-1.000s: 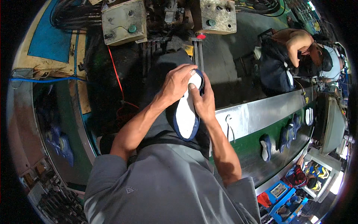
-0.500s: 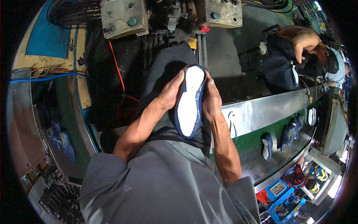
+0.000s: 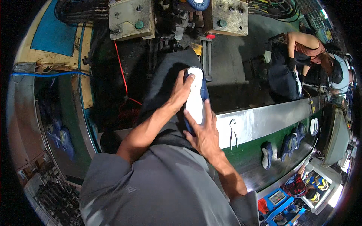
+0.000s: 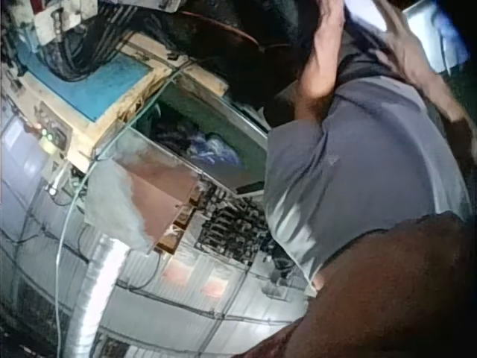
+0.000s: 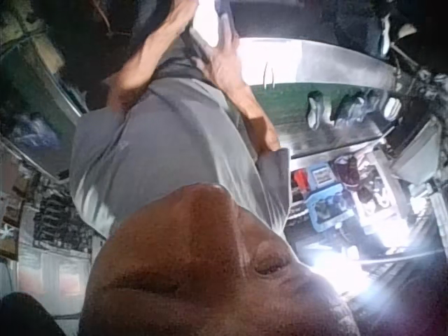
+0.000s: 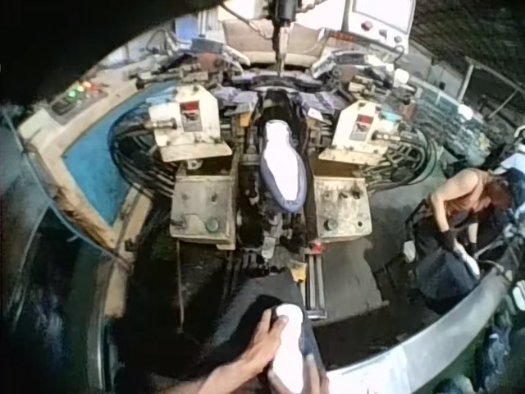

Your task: Using a specialized machine to press and shape shoe soles and uppers during the assembly process.

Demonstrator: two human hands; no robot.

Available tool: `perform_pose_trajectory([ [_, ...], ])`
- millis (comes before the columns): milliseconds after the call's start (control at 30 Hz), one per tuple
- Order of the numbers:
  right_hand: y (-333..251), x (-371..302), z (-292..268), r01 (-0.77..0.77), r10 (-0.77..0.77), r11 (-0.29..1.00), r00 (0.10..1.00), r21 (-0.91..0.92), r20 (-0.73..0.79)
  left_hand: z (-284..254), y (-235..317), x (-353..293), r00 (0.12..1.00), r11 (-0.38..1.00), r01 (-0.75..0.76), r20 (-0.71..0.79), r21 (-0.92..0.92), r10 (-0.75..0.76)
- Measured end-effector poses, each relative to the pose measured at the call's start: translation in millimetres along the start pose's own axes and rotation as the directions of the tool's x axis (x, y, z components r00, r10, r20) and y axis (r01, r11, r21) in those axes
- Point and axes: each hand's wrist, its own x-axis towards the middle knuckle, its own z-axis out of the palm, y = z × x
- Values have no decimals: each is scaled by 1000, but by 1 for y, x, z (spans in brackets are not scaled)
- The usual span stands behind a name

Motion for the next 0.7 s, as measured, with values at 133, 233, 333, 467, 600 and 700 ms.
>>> perform_pose_trajectory([
  [133,1,0,-6,134,-127,971,991,-198,50,-25,-1,53,873,862,-486,116,146,473],
  [233,-1,0,-5,152,-146,914,988,-377,46,-32,0,56,850,804,-525,220,278,479],
  [333,15,-3,-5,217,-203,925,976,-311,80,-42,11,54,785,731,-612,342,301,517],
  [467,30,2,-28,361,-335,885,932,-293,136,-72,44,54,673,591,-699,648,402,356],
  [600,36,7,-37,316,-282,925,943,-211,175,-86,46,67,572,596,-735,768,325,287],
  [700,28,14,-46,251,-240,961,965,-113,107,-87,55,95,657,812,-573,656,115,371],
])
